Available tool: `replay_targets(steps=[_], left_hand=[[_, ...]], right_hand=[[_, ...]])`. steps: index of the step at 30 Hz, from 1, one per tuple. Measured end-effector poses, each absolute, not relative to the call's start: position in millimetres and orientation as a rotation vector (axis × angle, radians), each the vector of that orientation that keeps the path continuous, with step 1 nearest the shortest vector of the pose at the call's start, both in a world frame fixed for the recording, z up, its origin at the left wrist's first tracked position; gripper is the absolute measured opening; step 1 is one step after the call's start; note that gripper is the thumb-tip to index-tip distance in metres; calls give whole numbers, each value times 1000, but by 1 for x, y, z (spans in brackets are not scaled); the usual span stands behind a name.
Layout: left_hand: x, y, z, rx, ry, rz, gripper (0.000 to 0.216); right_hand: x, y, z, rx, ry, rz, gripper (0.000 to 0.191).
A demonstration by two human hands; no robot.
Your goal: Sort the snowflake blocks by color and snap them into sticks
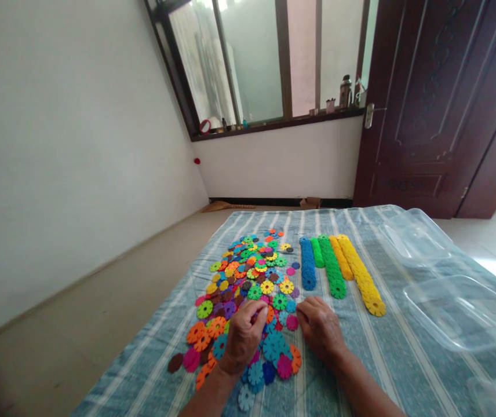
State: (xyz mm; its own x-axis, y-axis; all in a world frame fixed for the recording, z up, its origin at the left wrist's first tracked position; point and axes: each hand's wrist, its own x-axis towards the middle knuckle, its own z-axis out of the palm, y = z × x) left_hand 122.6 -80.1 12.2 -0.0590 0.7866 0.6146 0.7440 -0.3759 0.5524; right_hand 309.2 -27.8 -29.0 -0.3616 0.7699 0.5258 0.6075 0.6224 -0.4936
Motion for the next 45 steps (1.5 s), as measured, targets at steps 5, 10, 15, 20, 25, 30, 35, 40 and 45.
replay_targets(steps=[5, 10, 15, 20, 25, 30, 35, 40, 45], left_hand=[[124, -81, 13, 2116, 1743, 1411, 22], [124, -82, 15, 2110, 1751, 1404, 23], [123, -81, 14, 2121, 1749, 1394, 22], [122, -80, 11, 2133, 1755, 1398, 21], [119, -78, 7, 2189, 1772, 1436, 18], [116, -75, 3, 2252, 1765, 1518, 15], [116, -73, 3, 2285, 1774, 1561, 13], [116, -74, 5, 2301, 1806, 1565, 13], [116, -75, 3, 2308, 1845, 1541, 13]], right_hand=[[309, -26, -31, -1075, -2103, 277, 23], [309, -26, -32, -1085, -2107, 280, 22], [309, -27, -28, -1081, -2102, 280, 22], [309, -27, -28, -1090, -2095, 252, 22], [310, -26, -28, -1085, -2091, 266, 23], [310, -26, -25, -1090, -2089, 267, 23], [310, -26, -22, -1087, -2091, 266, 23], [311, -26, -25, -1094, -2101, 264, 23], [312, -26, -29, -1084, -2102, 281, 22]])
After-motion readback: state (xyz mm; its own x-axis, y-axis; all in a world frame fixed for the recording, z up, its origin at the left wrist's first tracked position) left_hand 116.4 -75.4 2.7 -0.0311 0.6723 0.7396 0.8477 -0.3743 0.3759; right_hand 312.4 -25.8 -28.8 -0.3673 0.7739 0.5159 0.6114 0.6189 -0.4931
